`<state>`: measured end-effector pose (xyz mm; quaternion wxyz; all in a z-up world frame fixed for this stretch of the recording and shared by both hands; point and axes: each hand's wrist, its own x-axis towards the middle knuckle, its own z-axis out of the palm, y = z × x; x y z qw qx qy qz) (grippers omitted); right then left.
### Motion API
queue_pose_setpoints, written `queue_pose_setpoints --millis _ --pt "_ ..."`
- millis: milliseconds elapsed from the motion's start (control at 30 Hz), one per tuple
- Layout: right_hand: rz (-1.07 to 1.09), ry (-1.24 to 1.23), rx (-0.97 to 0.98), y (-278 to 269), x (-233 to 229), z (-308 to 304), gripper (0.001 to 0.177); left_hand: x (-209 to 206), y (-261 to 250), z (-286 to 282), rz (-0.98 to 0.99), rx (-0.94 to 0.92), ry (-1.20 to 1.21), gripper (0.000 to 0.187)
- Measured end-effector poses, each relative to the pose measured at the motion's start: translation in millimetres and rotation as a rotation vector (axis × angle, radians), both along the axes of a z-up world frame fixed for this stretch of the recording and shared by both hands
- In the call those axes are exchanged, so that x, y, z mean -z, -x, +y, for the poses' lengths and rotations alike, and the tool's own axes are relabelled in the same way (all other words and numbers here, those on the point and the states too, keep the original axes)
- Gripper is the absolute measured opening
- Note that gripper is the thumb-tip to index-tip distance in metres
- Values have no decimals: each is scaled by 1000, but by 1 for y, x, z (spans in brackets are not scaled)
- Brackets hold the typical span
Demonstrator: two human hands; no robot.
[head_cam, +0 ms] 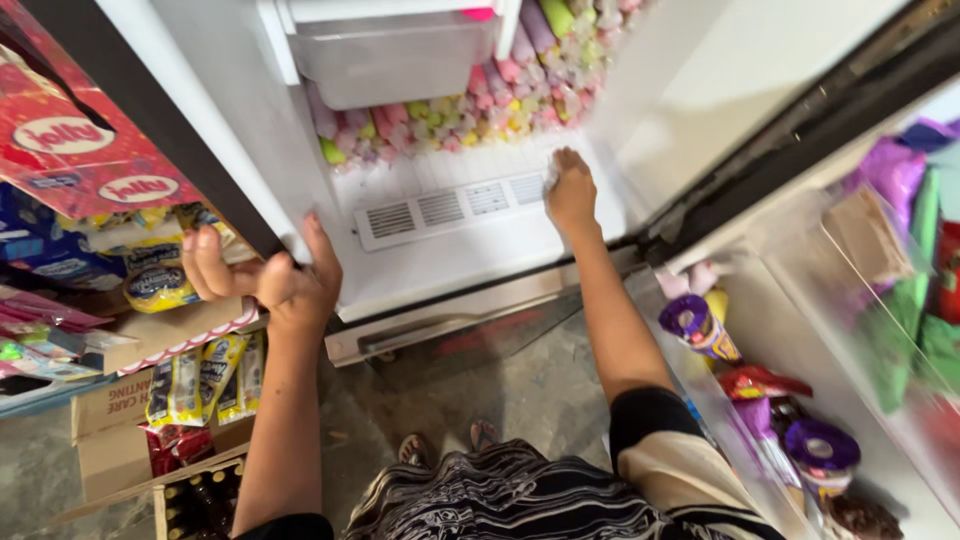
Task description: The person cleans the interior of a commercial freezer. They remove a white plastic vent cover, wipe it with a tissue, and then wipe the interior surfaces of the freezer compartment. Finally, they reinsert the vent cover into its slot.
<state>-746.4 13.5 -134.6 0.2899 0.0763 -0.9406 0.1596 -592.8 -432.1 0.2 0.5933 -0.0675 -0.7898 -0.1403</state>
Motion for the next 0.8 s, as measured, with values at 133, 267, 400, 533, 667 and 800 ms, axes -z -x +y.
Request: queue_pose_setpoints --millis 133,267,400,533,667,800 --pt "-60 95 -165 -22 -21 -36 50 7 0 7 -78 110 -217 105" --pt "-160 268 -410 -28 -51 -88 53 6 -3 5 -115 119 -217 104" --pt "-86 393 -516 -9 -63 -148 38 8 -2 0 -117 75 -147 95" --pt "55 92 -413 3 -59 -184 25 11 -1 4 -87 50 -136 84" --pt "-29 144 -393 -18 -48 -185 30 14 3 4 -80 60 -122 78" --pt "-177 208 -453 -14 -48 -182 29 11 4 6 -48 77 -131 73"
